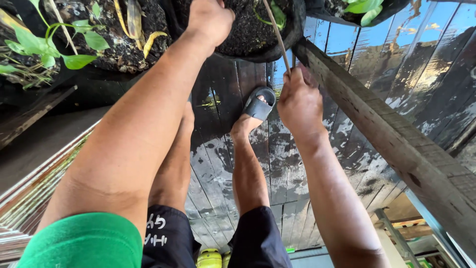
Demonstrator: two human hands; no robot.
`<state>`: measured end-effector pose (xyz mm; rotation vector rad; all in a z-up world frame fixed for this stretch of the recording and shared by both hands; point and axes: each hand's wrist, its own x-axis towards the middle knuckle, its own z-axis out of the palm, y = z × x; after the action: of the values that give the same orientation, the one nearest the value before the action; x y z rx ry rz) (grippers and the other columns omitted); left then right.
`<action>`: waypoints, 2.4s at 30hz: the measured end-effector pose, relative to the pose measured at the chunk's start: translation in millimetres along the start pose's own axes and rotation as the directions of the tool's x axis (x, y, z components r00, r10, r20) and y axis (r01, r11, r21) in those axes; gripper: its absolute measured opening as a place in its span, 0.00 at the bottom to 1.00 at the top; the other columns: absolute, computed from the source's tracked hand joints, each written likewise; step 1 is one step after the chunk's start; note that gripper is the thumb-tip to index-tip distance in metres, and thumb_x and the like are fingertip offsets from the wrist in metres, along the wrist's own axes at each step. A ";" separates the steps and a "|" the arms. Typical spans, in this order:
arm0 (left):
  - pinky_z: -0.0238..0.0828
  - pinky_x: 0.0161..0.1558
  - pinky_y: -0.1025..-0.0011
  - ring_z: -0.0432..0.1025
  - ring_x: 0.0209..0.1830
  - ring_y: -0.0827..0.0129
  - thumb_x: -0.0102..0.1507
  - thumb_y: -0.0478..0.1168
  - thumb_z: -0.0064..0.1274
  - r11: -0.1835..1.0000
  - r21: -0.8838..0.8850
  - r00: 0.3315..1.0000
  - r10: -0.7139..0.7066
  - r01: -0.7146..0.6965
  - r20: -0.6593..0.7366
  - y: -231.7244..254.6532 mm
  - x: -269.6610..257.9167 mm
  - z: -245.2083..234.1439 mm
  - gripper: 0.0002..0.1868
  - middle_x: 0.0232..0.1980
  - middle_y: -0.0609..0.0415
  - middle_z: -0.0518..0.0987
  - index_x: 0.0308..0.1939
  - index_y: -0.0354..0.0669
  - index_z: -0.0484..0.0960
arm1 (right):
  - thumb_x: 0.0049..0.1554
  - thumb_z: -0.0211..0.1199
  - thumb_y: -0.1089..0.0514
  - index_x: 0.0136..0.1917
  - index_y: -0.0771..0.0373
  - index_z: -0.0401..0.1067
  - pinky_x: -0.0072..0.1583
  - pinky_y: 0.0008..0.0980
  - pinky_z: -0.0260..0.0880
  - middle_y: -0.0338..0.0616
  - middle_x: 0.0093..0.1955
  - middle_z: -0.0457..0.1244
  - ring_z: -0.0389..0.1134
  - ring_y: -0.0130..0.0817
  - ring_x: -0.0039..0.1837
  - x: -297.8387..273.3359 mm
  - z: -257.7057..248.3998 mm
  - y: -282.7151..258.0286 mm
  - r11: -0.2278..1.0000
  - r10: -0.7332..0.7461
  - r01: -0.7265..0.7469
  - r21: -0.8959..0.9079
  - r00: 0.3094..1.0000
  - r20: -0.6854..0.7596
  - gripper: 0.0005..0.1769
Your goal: Weeding and maintaining potted plants using a gardening tool.
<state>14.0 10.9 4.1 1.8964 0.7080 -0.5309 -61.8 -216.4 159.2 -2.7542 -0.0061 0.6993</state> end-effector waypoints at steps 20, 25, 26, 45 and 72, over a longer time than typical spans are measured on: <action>0.71 0.59 0.61 0.72 0.58 0.45 0.54 0.30 0.59 0.956 0.254 0.985 0.120 -0.149 0.124 11.7 -35.2 1.7 0.36 0.59 0.36 0.73 0.66 0.55 0.71 | 0.67 0.59 0.56 0.45 0.68 0.66 0.46 0.59 0.70 0.65 0.37 0.66 0.70 0.66 0.41 56.8 -19.9 -3.2 0.986 -0.149 0.147 0.079 0.988 0.027 0.13; 0.71 0.61 0.61 0.72 0.58 0.45 0.56 0.30 0.59 0.949 0.266 0.983 0.146 -0.170 0.108 6.5 -32.7 3.2 0.35 0.58 0.37 0.74 0.66 0.55 0.71 | 0.66 0.59 0.56 0.46 0.68 0.67 0.47 0.60 0.69 0.66 0.37 0.66 0.69 0.67 0.42 35.4 -50.7 -15.3 0.990 -0.133 0.132 0.046 0.991 0.030 0.12; 0.70 0.60 0.62 0.72 0.57 0.45 0.54 0.30 0.59 0.953 0.257 0.985 0.139 -0.160 0.098 10.1 -34.4 0.0 0.35 0.57 0.37 0.73 0.66 0.56 0.71 | 0.66 0.58 0.57 0.47 0.67 0.68 0.47 0.60 0.69 0.66 0.37 0.66 0.69 0.67 0.42 31.0 -61.2 -24.5 0.992 -0.121 0.119 0.052 0.991 0.050 0.11; 0.73 0.57 0.62 0.74 0.53 0.51 0.56 0.33 0.61 0.965 0.224 0.990 0.134 -0.139 0.038 1.9 -39.3 11.6 0.32 0.52 0.43 0.77 0.65 0.48 0.72 | 0.69 0.53 0.56 0.48 0.63 0.66 0.40 0.55 0.71 0.58 0.33 0.67 0.71 0.61 0.36 -7.4 -24.5 5.0 1.000 -0.014 0.014 -0.024 1.000 0.018 0.10; 0.80 0.39 0.71 0.83 0.31 0.69 0.64 0.38 0.59 0.979 -0.112 0.953 0.133 -0.169 -0.271 27.6 -48.5 28.6 0.05 0.32 0.56 0.87 0.38 0.41 0.82 | 0.63 0.56 0.63 0.66 0.66 0.70 0.42 0.48 0.69 0.61 0.45 0.67 0.70 0.56 0.41 -105.5 17.9 -2.2 0.955 0.161 -0.125 0.270 0.980 -0.115 0.19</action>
<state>-4.3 -35.9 41.7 1.8933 0.7407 -0.1313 -163.0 -217.3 193.9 -2.5565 0.2971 0.5049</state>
